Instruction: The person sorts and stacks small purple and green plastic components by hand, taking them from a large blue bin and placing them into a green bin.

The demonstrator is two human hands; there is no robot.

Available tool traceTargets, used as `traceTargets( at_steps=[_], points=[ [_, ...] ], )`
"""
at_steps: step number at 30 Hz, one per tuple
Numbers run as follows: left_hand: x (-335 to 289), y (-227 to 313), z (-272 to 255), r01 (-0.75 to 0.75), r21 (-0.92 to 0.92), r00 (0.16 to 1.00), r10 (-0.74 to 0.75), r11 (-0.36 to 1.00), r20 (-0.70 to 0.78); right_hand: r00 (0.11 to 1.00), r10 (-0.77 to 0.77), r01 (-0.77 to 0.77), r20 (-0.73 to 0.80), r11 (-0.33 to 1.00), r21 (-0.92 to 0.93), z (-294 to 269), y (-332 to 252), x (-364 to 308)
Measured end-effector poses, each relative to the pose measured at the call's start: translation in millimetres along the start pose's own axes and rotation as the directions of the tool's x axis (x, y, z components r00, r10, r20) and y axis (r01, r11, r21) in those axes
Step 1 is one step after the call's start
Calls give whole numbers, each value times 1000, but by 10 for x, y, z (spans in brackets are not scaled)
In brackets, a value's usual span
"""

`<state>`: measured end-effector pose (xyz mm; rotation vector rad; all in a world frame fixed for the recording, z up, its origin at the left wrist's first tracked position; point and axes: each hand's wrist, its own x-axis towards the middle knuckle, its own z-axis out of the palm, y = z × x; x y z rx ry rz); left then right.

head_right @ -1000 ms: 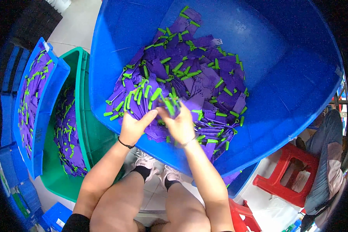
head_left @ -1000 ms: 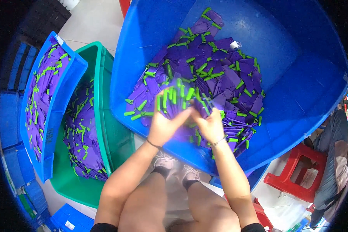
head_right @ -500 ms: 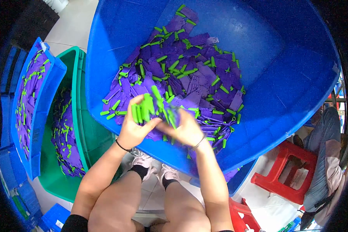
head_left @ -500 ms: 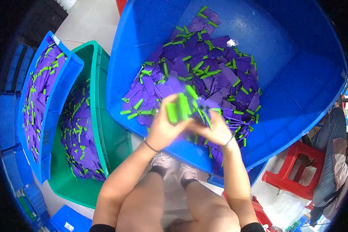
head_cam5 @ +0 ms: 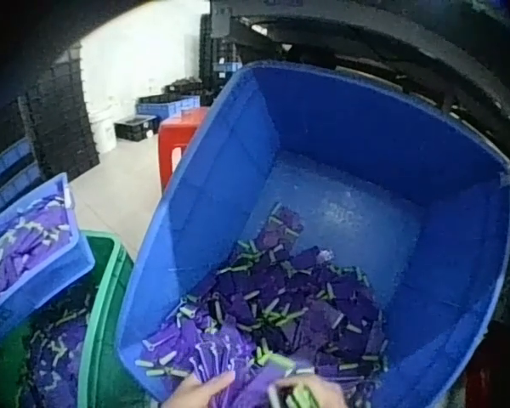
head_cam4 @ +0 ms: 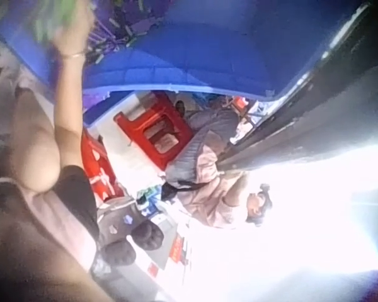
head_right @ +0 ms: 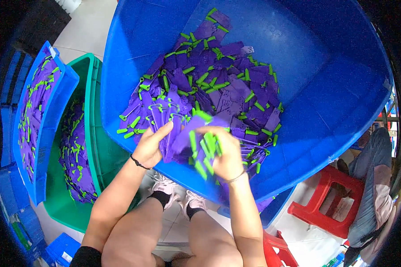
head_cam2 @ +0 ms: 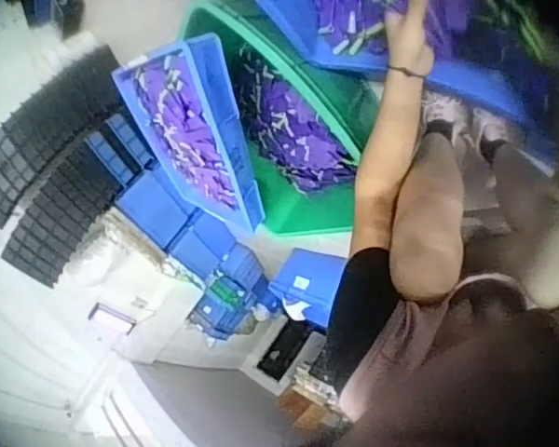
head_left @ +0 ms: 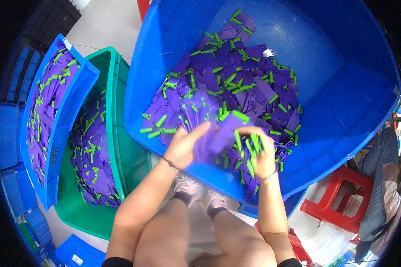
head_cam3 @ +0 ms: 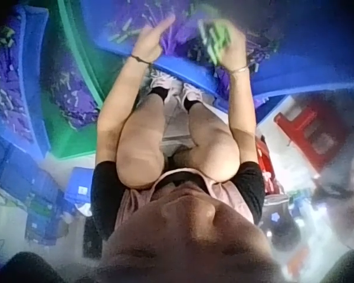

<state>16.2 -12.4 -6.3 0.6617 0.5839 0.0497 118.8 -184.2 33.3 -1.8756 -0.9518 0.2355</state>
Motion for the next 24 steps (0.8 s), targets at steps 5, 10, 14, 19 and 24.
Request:
traceTargets(
  at_steps=[5, 10, 14, 19, 24],
  points=[
    [-104, -26, 23, 65, -117, 996, -58, 991, 66, 987, -94, 85, 133, 994, 71, 161, -66, 110],
    [-83, -70, 125, -237, 173, 968, 217, 956, 126, 980, 189, -199, 63, 944, 261, 275, -48, 54],
    [-60, -105, 55, -591, 794, 570, 770, 144, 285, 769, 566, -623, 299, 556, 550, 358, -164, -21],
    [-107, -125, 87, -619, 738, 660, 687, 268, 305, 723, 507, -690, 469, 511, 512, 285, -78, -28],
    [-131, -54, 32, -589, 750, 737, 582, 302, 345, 901, 388, -398, 194, 917, 11, 35, 197, 18]
  ],
)
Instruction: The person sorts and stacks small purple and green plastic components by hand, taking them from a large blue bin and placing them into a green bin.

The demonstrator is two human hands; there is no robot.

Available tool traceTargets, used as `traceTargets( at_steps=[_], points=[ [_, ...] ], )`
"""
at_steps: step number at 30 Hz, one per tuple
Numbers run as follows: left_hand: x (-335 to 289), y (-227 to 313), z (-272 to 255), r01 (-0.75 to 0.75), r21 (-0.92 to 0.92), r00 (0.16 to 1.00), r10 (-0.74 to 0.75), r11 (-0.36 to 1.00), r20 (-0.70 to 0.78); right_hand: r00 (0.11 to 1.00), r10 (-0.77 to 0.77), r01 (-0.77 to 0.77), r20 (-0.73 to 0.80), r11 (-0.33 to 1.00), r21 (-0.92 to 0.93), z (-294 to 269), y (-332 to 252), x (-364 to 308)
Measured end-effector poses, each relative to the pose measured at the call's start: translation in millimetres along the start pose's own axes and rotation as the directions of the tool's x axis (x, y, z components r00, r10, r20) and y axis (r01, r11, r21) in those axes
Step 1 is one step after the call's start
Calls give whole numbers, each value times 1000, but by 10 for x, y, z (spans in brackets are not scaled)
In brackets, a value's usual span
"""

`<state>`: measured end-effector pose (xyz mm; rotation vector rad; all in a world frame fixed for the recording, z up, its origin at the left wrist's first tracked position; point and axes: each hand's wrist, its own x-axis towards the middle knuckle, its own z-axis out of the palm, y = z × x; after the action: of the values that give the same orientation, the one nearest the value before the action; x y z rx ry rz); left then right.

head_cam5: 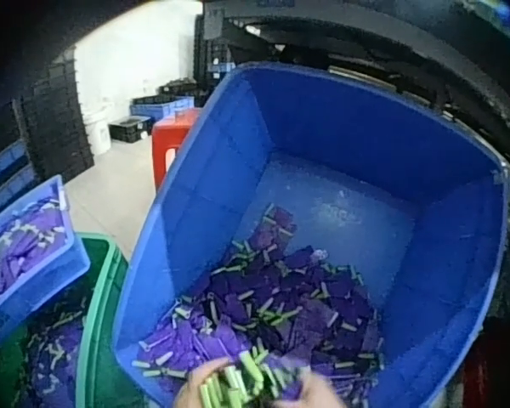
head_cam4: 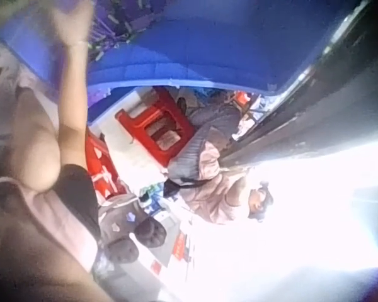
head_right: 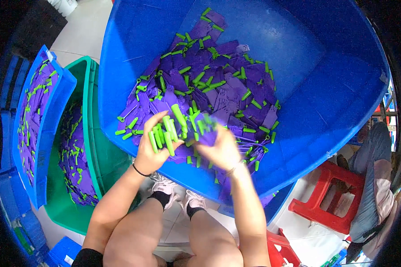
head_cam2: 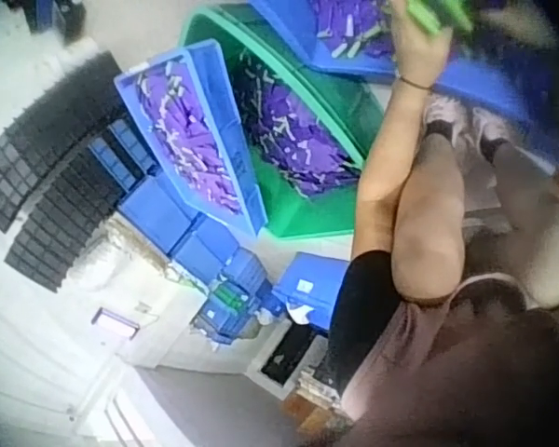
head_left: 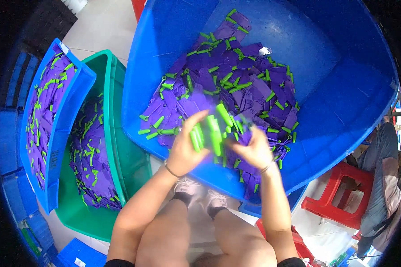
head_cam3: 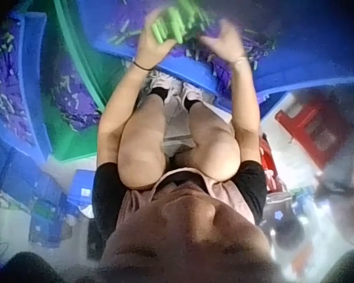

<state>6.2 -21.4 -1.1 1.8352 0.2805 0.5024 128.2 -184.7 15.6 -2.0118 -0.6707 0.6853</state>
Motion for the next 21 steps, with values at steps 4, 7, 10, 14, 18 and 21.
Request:
traceTargets(
  at_steps=[4, 7, 10, 14, 18, 21],
  points=[
    [99, 112, -90, -145, 123, 975, 163, 982, -151, 969, -218, 109, -116, 799, -591, -214, 220, 103],
    [47, -47, -28, -114, -264, 977, 60, 958, -204, 931, -364, 212, 31, 469, -857, -12, 535, 171],
    [82, -79, -96, -176, -128, 971, 151, 976, -184, 934, -352, 139, -53, 498, -856, -121, 650, 223],
    [116, -75, -147, -51, -290, 973, -18, 956, -230, 879, -306, 100, -367, 868, -486, -269, 282, 151],
    [99, 140, -33, 61, -503, 975, -160, 862, -155, 964, 207, -104, -166, 871, 480, 53, -330, -32],
    [56, 149, 75, 2, -470, 975, -106, 882, -195, 967, 238, -156, -94, 840, 520, 372, -510, -11]
  ],
)
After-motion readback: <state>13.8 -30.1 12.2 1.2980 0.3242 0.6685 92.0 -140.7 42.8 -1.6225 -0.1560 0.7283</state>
